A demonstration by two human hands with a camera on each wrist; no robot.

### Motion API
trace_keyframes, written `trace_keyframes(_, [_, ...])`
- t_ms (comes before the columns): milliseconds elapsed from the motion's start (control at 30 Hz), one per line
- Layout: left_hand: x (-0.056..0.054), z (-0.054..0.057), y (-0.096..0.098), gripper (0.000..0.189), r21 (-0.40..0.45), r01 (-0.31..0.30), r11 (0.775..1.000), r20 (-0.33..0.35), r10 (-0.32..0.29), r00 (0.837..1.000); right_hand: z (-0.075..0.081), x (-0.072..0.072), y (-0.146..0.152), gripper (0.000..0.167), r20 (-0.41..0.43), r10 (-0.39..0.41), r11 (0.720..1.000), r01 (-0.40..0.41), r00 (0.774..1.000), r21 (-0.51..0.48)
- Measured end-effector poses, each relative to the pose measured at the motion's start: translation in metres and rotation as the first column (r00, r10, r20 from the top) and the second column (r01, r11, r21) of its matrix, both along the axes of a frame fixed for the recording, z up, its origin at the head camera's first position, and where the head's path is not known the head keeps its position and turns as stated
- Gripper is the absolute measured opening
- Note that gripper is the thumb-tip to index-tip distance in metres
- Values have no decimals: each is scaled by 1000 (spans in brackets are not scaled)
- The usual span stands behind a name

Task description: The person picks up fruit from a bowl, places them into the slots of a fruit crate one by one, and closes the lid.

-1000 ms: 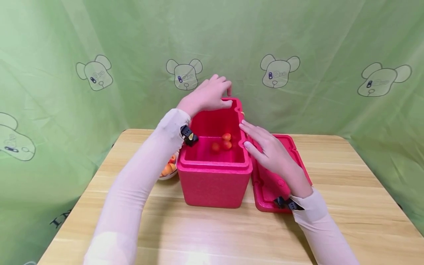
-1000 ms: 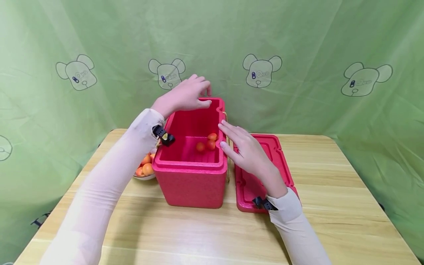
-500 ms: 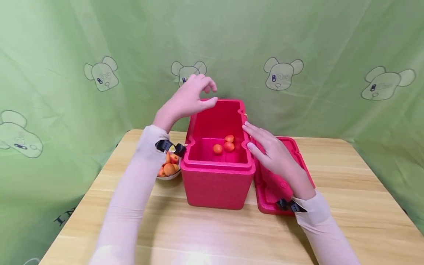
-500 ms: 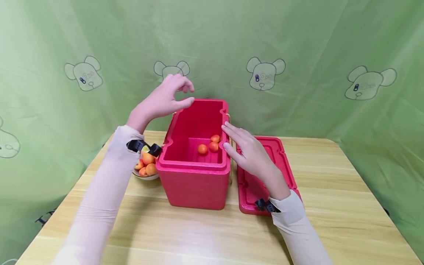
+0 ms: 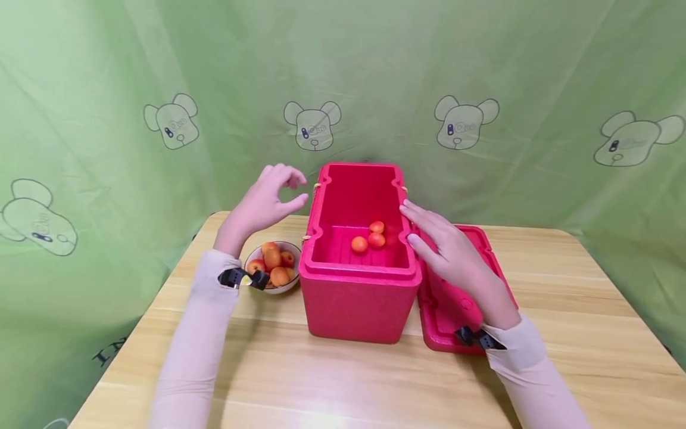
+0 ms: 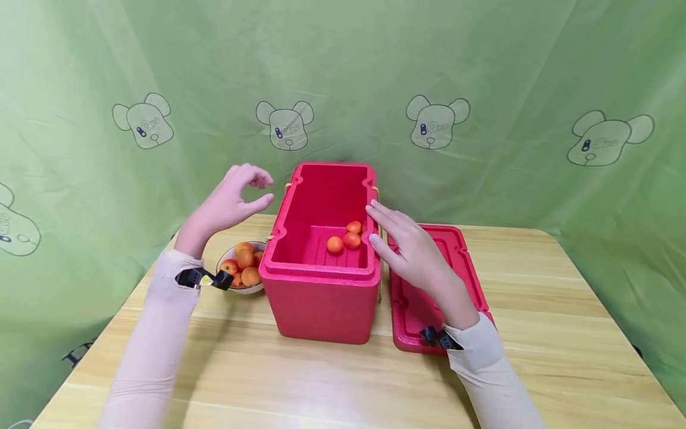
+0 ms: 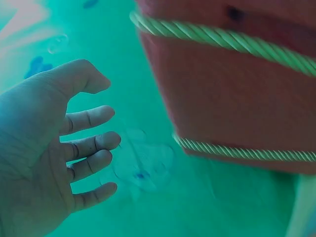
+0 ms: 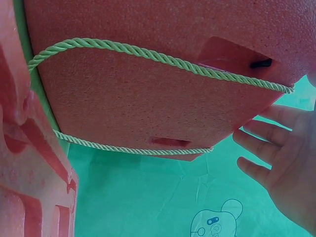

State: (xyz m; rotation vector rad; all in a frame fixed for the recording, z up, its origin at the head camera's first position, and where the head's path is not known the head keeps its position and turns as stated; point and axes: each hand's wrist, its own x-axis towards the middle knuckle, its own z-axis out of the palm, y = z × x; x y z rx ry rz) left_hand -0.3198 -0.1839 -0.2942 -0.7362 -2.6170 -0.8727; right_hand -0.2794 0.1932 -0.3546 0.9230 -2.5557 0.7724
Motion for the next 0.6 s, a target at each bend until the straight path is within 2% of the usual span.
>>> trace_keyframes(133, [-3,-20,-14,28,-8,-1,1000,20,1,1000,0,1,2,66,1,-6,1000,6,1000,-3])
trace_keyframes(267, [-6,-35,-28,26,-46,13,999,25,-12,1000,0,1,1,66,-3,-1,1000,1,1000,-6])
trace_keyframes(400, [-8,-46,-42,26,-131,10,991,29,-6,1000,-1,0,0,65,-4,8,1000,-8,1000,-5])
trace_keyframes(600, [-12,-57,-55,28,-261,8,965,16,-4,1000,-1,-1,0,66,-8,12,1000,-12,1000,-8])
